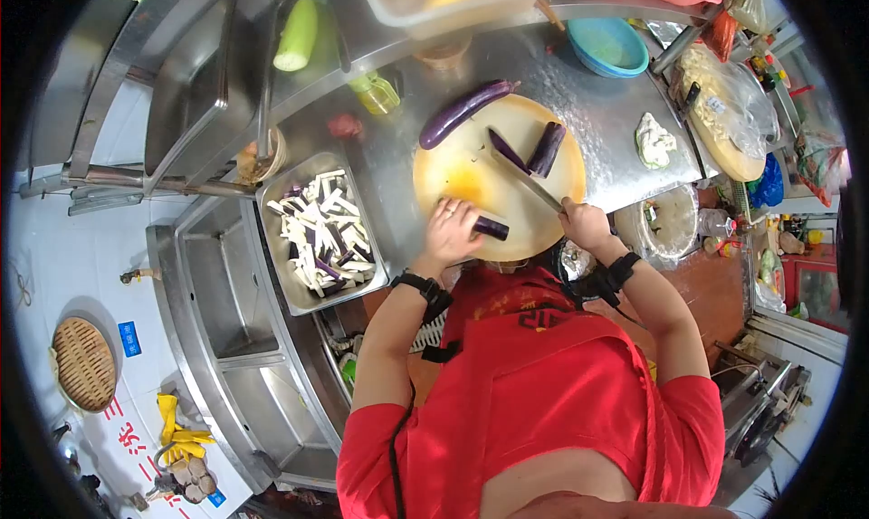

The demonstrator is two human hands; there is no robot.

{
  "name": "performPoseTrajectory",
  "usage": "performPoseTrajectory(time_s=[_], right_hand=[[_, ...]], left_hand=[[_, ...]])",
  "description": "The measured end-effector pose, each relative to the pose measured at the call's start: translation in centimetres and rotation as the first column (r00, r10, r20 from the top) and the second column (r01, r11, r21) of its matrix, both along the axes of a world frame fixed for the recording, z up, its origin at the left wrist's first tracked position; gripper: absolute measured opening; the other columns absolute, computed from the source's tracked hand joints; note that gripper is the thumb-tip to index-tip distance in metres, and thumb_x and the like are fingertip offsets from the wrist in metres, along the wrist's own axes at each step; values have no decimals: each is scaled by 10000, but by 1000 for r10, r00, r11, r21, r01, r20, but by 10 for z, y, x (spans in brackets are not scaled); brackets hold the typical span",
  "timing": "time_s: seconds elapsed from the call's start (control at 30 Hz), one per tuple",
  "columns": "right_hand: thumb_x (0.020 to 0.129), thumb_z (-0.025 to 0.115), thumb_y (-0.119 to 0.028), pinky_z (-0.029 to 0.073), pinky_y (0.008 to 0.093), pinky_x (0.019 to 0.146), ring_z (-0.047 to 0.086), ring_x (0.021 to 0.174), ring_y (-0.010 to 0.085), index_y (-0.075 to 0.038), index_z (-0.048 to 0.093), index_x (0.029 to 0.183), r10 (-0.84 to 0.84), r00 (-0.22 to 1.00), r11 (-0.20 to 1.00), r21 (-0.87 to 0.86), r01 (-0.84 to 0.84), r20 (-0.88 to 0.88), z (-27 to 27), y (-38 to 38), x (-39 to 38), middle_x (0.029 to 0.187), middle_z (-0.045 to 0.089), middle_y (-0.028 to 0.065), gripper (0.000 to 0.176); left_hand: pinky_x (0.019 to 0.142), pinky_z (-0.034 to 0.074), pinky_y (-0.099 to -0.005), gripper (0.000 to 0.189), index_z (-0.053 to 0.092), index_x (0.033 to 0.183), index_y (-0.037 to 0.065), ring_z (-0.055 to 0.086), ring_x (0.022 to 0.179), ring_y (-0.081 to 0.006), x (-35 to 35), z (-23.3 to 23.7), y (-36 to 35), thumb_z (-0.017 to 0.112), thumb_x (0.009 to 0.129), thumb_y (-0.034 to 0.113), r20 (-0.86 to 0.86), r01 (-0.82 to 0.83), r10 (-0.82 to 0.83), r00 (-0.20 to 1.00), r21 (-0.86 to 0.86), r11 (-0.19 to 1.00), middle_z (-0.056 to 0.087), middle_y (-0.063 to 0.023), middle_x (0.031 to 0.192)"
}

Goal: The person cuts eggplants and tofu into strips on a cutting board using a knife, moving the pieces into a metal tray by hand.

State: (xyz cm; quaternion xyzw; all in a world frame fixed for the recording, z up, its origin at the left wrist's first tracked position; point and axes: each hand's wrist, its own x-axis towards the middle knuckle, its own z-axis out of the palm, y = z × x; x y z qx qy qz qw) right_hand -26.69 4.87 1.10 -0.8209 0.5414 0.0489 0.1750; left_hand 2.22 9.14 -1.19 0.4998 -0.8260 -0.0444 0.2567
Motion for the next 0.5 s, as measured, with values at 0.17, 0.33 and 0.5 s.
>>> performPoseTrajectory(time_s=[0.17,0.33,0.5], right_hand=[[826,498,-251,491,476,617,621,676,368,-59,538,901,-89,993,996,0,89,73,0,11,5,700,618,202,211],[817,500,-256,486,483,626,613,675,377,-48,554,870,-30,981,998,59,19,192,-1,32,18,688,608,215,221],[830,507,-278,486,471,592,611,646,375,-35,562,852,11,976,999,38,-20,216,4,39,26,666,604,209,250]], left_hand=[[765,477,-413,543,462,1220,215,587,849,-324,-24,4,-10,651,720,315,48,-452,477,877,418,788,568,-121,960],[703,500,-352,503,387,1299,187,595,786,-216,-33,-36,-12,594,851,282,-530,-358,597,602,489,795,574,-109,843],[728,489,-247,500,413,1275,155,540,773,-132,-38,-27,-13,631,825,136,-511,-12,800,314,841,541,523,-92,911]])
